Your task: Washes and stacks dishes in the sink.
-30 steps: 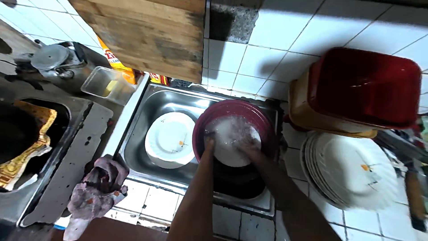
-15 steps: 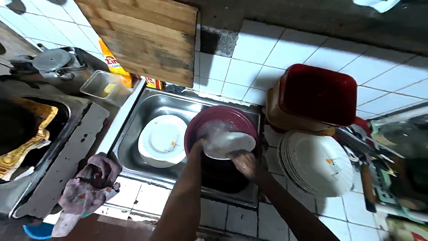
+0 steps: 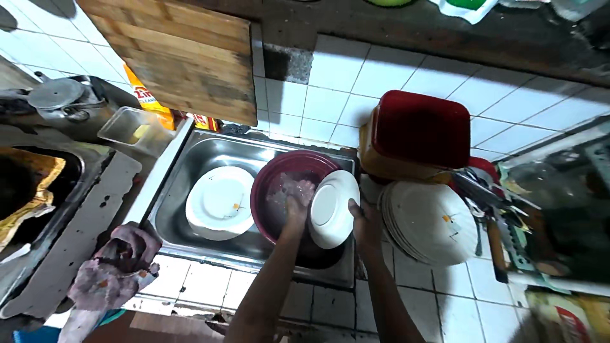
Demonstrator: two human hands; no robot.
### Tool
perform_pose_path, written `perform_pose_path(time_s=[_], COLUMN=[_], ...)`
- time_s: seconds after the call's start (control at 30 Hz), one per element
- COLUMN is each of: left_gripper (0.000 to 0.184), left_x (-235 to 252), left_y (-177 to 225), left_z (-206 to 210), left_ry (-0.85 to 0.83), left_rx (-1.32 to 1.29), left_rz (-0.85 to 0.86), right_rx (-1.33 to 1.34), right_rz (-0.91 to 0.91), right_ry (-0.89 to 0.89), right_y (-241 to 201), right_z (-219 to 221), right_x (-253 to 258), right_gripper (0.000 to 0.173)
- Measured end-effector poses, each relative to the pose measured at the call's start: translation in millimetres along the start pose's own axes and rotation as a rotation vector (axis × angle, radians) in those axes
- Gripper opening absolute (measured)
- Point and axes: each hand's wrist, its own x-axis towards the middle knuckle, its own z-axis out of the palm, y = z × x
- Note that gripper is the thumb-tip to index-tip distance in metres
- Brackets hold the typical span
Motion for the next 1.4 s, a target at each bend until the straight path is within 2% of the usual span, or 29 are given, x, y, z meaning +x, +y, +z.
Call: perform_pose_path(time_s=[0.03,0.1,0.17,0.23,0.3,0.37,0.4,0.43,0.5,0.57,0.6,0.63,0.7,0.77,0.83,0.87,0.9,0.93,0.97,1.03,1.1,1.17,1.27,1.33,1.4], left_gripper=[0.058,0.058,0.06,0.067,0.058,0.052,0.054,0.056,0.059,0.059,0.057,0.055,0.058,0.059,0.063,0.062,0.053,0.04,0.03,0.03,0.037,0.055,0.077,0.077,0.073], left_x=[-23.2,-81.6,-123.0,-122.9,-90.2,-68.4,-72.2,-84.3,-114.7,-116.9,-106.1,-91.4,-70.4,-75.0,-90.2,-99.5,-108.1,-114.7,-117.2,-110.6,-90.9,-72.6,-50.3,-41.6,-39.3], left_y=[-1.2,-5.1,-10.0,-7.4,2.1,11.4,11.3,8.7,4.9,8.2,12.2,16.5,22.9,22.7,24.0,28.6,37.9,52.4,69.5,105.1,141.9,174.9,200.3,205.8,207.1], left_z=[11.8,28.6,41.8,48.3,45.0,40.6,39.2,39.1,42.7,42.5,39.2,34.1,20.6,0.0,-21.9,-31.2,-39.3,-46.9,-55.3,-74.0,-99.0,-124.3,-150.1,-157.3,-159.3], left_ry=[-0.106,-0.323,-0.435,-0.479,-0.448,-0.373,-0.339,-0.339,-0.398,-0.401,-0.384,-0.359,-0.276,-0.174,-0.151,-0.185,-0.232,-0.255,-0.235,-0.075,0.134,0.314,0.552,0.63,0.634], left_rx=[0.125,0.426,0.685,0.96,1.157,1.135,1.103,1.11,1.113,1.191,1.212,1.163,1.011,0.966,1.007,1.072,1.171,1.277,1.35,1.41,1.533,1.67,1.827,1.894,1.885], left_rz=[0.056,0.199,0.349,0.54,0.608,0.438,0.394,0.408,0.545,0.665,0.672,0.636,0.461,0.23,0.006,-0.037,0.025,0.163,0.319,0.534,0.578,0.439,0.215,0.089,0.021], right_rx=[0.01,0.02,0.034,0.056,0.029,0.007,0.009,0.021,0.043,0.085,0.111,0.135,0.167,0.133,0.029,-0.041,-0.111,-0.177,-0.247,-0.348,-0.418,-0.491,-0.596,-0.676,-0.738], right_rz=[0.01,0.014,-0.021,-0.056,-0.064,-0.062,-0.069,-0.085,-0.111,-0.092,-0.08,-0.08,-0.118,-0.203,-0.314,-0.375,-0.431,-0.492,-0.57,-0.764,-0.906,-0.988,-0.977,-0.943,-0.908], right_ry=[-0.004,-0.018,-0.027,-0.046,-0.061,-0.077,-0.073,-0.072,-0.078,-0.115,-0.132,-0.141,-0.123,-0.091,-0.052,-0.034,-0.02,-0.01,0.001,0.026,0.025,0.035,0.055,0.085,0.105], right_y=[2.4,5.5,4.4,-1.7,-8.3,-12.6,-13.0,-13.4,-15.0,-14.8,-14.8,-15.9,-24.2,-32.1,-40.7,-45.1,-50.2,-56.0,-60.8,-66.0,-67.5,-65.8,-56.3,-45.0,-31.6], right_z=[2.7,9.4,14.7,14.9,15.4,15.6,16.1,16.2,15.4,12.5,11.1,9.4,4.2,-3.7,-16.7,-27.4,-40.6,-55.2,-70.3,-101.3,-131.4,-155.5,-184.1,-197.9,-207.7], right_x=[1.8,2.8,-0.8,-7.5,-15.6,-21.4,-21.8,-20.2,-17.1,-20.6,-25.1,-30.1,-39.9,-48.2,-54.0,-57.2,-61.2,-65.9,-70.9,-79.7,-87.8,-93.1,-100.9,-102.6,-101.2], right_gripper=[0.028,0.029,0.027,0.024,0.022,0.024,0.023,0.023,0.02,0.018,0.017,0.017,0.017,0.018,0.02,0.022,0.026,0.029,0.031,0.03,0.027,0.026,0.027,0.028,0.028])
